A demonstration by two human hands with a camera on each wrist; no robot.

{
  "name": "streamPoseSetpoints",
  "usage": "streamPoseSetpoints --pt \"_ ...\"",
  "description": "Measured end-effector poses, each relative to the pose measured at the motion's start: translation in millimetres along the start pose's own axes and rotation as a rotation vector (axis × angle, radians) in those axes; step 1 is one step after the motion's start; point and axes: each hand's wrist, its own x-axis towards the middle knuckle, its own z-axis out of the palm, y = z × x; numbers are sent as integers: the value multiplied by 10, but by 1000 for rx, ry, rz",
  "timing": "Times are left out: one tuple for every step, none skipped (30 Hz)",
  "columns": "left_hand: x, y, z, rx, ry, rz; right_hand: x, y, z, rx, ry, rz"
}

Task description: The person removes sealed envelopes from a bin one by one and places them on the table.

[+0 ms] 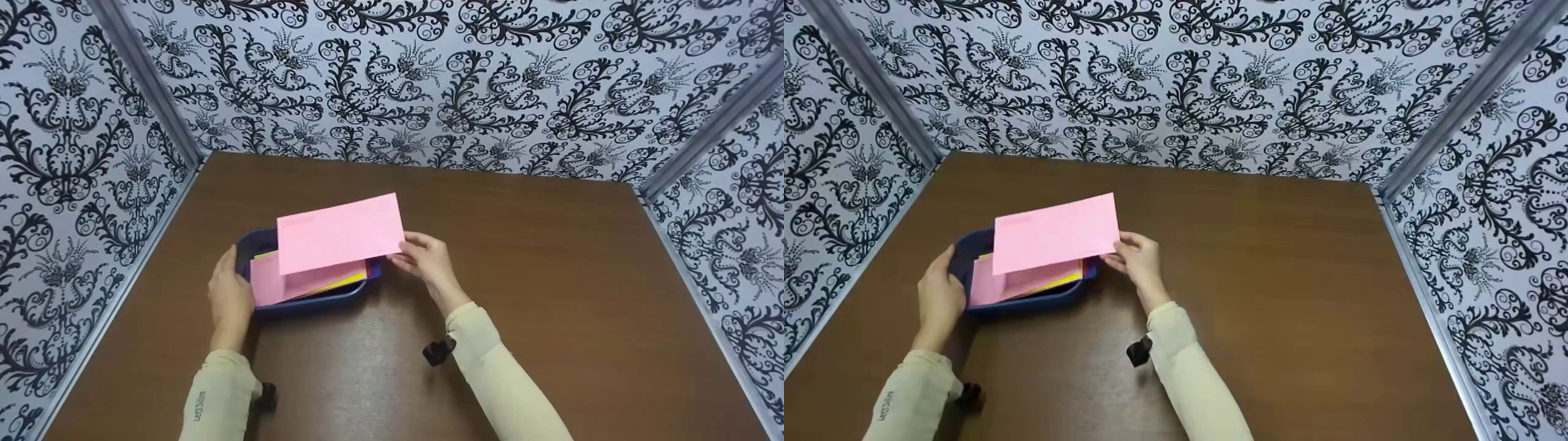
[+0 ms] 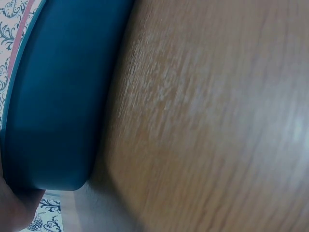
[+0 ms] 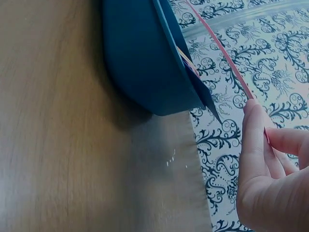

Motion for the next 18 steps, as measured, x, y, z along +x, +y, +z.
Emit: streamPoseSetpoints --pt "0 1 3 -1 3 -1 4 -12 -16 8 1 1" --pt "-1 3 4 -2 4 -1 7 -26 -33 17 3 1" --pt "-2 3 7 -2 4 -1 11 -41 -48 22 6 2" --pt "-2 4 8 -3 5 -1 16 -54 -63 30 9 4" --pt "-1 3 9 -3 5 -1 23 -65 -80 38 13 4" --pt "-1 2 10 -3 4 -1 30 -78 -95 45 17 7" --pt "2 -1 11 -3 3 -1 38 -89 -111 53 21 9" --pt "2 -1 11 -3 2 0 46 -97 -127 58 24 10" --pt "2 -3 12 -3 1 0 54 -104 -143 64 26 11" --pt "1 -3 12 -2 2 2 62 -109 -160 70 27 11" --pt "2 -5 13 -2 4 4 69 -114 -176 75 29 11" --pt "0 -5 12 -2 5 6 75 -118 -190 80 31 12" --pt "-1 -6 13 -3 7 8 83 -122 -207 84 32 11" --pt "-4 -4 13 -4 10 10 88 -125 -223 85 33 12" --pt "-5 -5 13 -5 13 13 93 -127 -240 89 35 14" --pt "-7 -2 12 -6 14 15 99 -129 -255 88 37 17" --pt "-8 -2 12 -8 15 17 102 -131 -270 88 39 19" --pt "-10 0 11 -9 16 19 105 -134 -284 86 38 22"
